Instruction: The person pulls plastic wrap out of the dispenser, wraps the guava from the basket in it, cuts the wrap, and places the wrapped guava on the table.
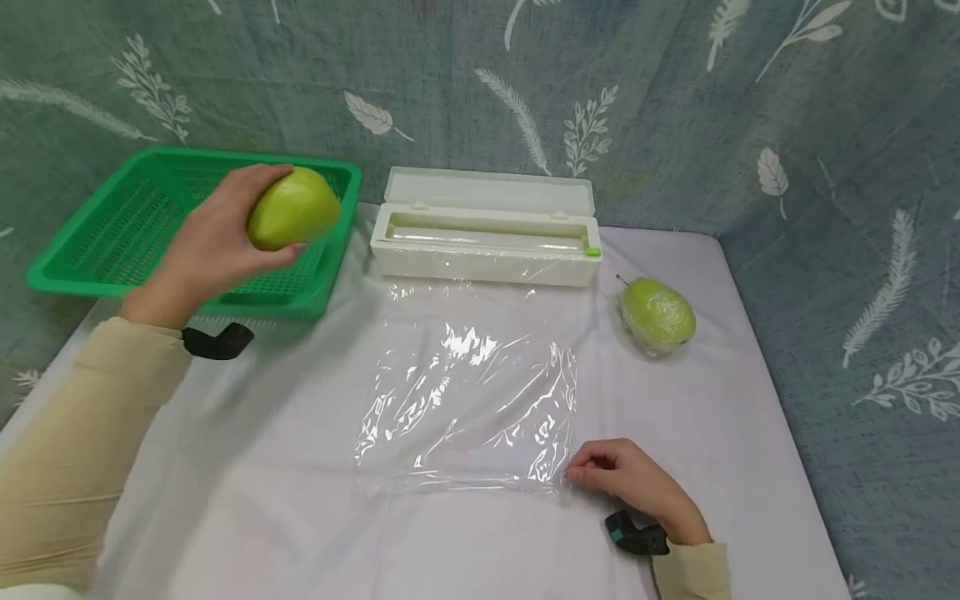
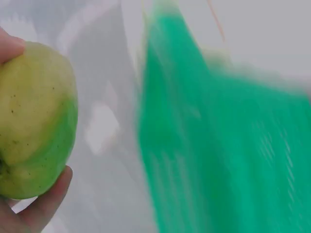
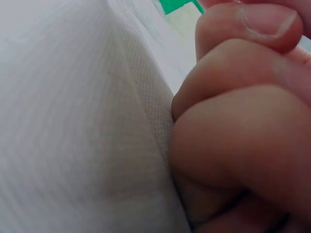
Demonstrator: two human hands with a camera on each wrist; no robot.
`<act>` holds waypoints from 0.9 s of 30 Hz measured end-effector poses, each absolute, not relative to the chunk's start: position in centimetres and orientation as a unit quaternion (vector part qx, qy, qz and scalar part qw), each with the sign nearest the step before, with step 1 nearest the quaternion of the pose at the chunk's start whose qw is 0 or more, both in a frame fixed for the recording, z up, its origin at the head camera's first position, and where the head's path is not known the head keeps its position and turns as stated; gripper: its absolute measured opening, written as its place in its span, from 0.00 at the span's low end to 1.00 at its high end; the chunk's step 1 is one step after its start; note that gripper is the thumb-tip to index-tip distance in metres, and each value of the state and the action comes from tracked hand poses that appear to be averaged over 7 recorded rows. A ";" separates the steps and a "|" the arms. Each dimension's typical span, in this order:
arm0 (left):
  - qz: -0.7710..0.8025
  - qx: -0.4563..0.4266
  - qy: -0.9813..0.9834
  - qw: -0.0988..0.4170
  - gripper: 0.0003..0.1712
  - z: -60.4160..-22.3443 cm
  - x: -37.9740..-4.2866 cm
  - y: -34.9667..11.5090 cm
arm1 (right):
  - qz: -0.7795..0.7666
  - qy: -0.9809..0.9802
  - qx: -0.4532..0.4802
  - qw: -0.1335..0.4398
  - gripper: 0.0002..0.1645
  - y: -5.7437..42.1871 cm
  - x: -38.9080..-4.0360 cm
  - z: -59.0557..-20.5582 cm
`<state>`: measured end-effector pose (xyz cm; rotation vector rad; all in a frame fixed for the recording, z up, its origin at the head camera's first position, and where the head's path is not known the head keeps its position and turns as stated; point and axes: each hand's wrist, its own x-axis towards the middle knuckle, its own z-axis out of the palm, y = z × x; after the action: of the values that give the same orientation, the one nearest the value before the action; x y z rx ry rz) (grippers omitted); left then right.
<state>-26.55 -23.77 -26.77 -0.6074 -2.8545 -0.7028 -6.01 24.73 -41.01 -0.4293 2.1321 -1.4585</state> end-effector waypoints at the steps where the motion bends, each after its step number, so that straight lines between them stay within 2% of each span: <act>1: -0.225 -0.230 -0.943 0.087 0.48 -26.3 -26.1 -22.2 | -0.538 0.787 -0.159 0.256 0.03 24.8 -6.0 -41.0; 4: -0.208 -0.306 -0.922 0.115 0.46 -25.7 -24.8 -18.1 | -0.537 0.789 -0.151 0.257 0.03 24.8 -5.9 -41.0; 7: -0.216 -0.360 -0.901 0.108 0.45 -26.6 -23.7 -14.9 | -0.534 0.790 -0.138 0.268 0.04 24.8 -5.8 -41.2; 9: -0.245 -0.380 -0.889 0.075 0.45 -28.0 -23.1 -13.1 | -0.531 0.792 -0.132 0.271 0.05 24.9 -5.7 -41.2; 14: -0.312 -0.402 -0.858 -0.076 0.47 -32.7 -21.5 -9.4 | -0.519 0.802 -0.124 0.269 0.05 24.9 -5.7 -41.3; 17: -0.327 -0.403 -0.843 -0.141 0.45 -34.7 -20.7 -8.0 | -0.517 0.803 -0.134 0.266 0.05 24.8 -6.0 -41.3; 20: -0.341 -0.401 -0.833 -0.171 0.43 -36.0 -20.5 -6.8 | -0.516 0.804 -0.143 0.259 0.05 24.8 -6.2 -41.3; 27: -0.327 -0.387 -0.840 -0.197 0.42 -38.2 -20.9 -5.6 | -0.527 0.794 -0.145 0.267 0.04 25.1 -6.3 -41.3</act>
<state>-20.93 -5.63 -38.17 -1.3949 -3.0298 -1.1792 -6.27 25.08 -41.26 -0.3926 2.1426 -1.4232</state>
